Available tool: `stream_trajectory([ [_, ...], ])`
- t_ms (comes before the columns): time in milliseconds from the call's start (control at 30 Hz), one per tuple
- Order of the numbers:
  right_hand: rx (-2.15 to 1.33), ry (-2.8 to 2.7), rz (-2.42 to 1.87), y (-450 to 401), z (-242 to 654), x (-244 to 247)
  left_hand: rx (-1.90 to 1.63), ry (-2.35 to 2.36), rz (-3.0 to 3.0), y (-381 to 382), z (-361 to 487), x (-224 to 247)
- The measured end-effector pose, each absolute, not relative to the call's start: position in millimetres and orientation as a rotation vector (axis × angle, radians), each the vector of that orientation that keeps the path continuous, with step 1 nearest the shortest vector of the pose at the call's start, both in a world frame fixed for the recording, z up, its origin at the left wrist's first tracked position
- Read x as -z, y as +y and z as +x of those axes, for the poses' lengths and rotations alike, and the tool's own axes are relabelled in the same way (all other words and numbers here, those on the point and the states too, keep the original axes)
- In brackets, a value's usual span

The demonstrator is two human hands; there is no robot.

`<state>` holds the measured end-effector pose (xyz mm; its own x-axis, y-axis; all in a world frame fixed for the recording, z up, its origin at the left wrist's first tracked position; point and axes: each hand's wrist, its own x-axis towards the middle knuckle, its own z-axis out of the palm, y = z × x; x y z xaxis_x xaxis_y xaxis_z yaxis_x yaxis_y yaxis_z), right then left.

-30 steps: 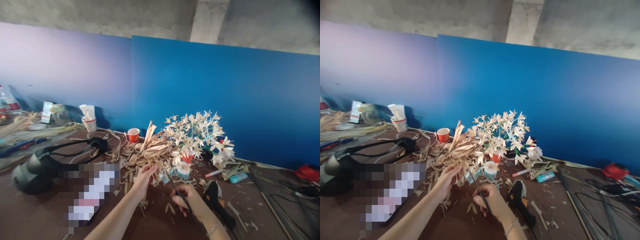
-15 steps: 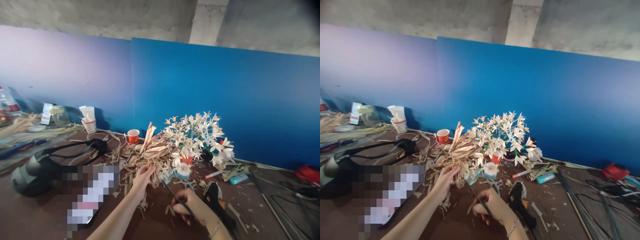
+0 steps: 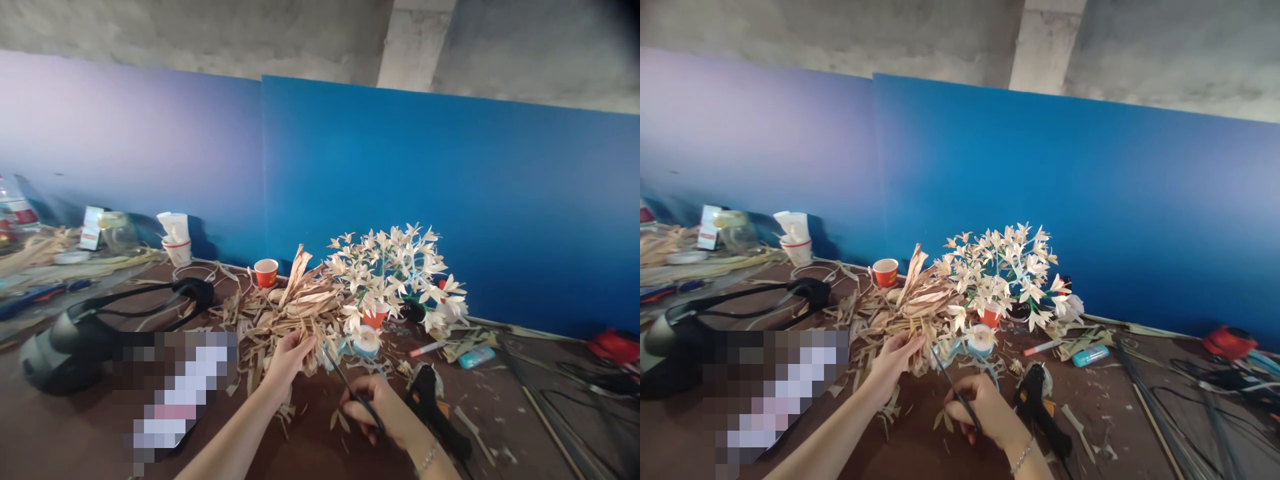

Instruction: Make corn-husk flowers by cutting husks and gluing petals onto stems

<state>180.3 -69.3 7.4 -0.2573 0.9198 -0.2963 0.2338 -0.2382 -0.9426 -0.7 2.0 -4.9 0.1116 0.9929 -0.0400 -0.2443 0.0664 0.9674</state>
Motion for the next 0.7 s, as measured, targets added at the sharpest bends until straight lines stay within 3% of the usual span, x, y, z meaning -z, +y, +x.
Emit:
stream_trajectory([
  [700, -1.566, -1.465, -1.472, -69.7, 181.2, -9.3, -1.077, 0.859, 0.986, -4.2, 2.6, -3.5],
])
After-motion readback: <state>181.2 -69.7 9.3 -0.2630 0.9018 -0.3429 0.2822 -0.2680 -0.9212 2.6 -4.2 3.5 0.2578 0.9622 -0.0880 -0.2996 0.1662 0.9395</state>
